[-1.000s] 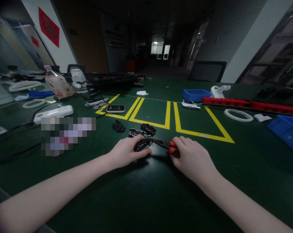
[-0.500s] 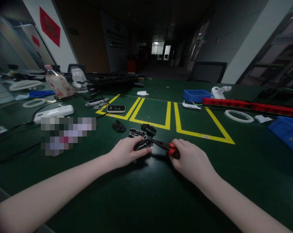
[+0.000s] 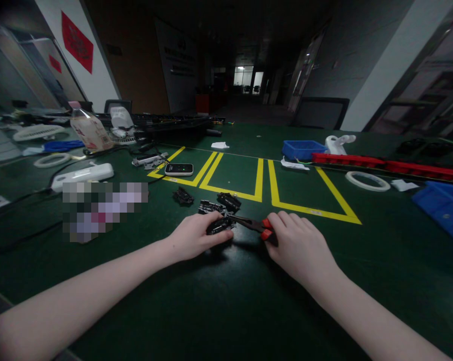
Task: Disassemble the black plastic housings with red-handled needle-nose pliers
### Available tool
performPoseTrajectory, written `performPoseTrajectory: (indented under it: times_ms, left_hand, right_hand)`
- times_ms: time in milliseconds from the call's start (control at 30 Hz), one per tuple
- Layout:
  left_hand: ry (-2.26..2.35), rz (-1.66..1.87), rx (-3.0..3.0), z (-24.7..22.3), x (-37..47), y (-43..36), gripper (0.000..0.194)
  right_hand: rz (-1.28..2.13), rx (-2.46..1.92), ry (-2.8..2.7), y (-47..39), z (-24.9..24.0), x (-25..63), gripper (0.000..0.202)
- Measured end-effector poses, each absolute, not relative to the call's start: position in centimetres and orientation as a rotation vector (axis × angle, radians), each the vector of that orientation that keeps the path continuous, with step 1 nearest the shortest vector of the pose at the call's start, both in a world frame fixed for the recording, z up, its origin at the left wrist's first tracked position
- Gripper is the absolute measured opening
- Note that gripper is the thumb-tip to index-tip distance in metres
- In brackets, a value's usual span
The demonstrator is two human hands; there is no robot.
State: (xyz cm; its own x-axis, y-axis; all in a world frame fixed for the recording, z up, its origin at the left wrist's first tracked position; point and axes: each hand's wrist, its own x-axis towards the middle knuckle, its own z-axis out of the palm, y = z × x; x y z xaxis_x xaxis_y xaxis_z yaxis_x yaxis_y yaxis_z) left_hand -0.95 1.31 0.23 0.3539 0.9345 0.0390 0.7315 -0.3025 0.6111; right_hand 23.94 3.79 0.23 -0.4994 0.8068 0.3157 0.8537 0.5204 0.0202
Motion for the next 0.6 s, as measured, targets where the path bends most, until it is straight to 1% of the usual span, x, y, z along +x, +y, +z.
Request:
performPoseTrajectory:
  times_ms: [200, 333, 600]
  left_hand:
    - [1.463, 0.602, 2.113, -0.2, -0.88, 1.4, 0.043]
    - [1.466, 0.612, 2.105, -0.38, -0.89, 1.43, 0.042]
    - [1.438, 0.62, 2.083, -0.19, -1.04, 1.46, 0.043]
  right_hand:
    - [-0.064, -1.491, -2.452, 3.75, 0.2, 23.7, 0.031]
    - [0.153, -1.572, -2.423, 3.59, 0.29, 23.4, 0.022]
    - [0.362, -1.621, -2.352, 3.62, 0.18, 23.33, 0.021]
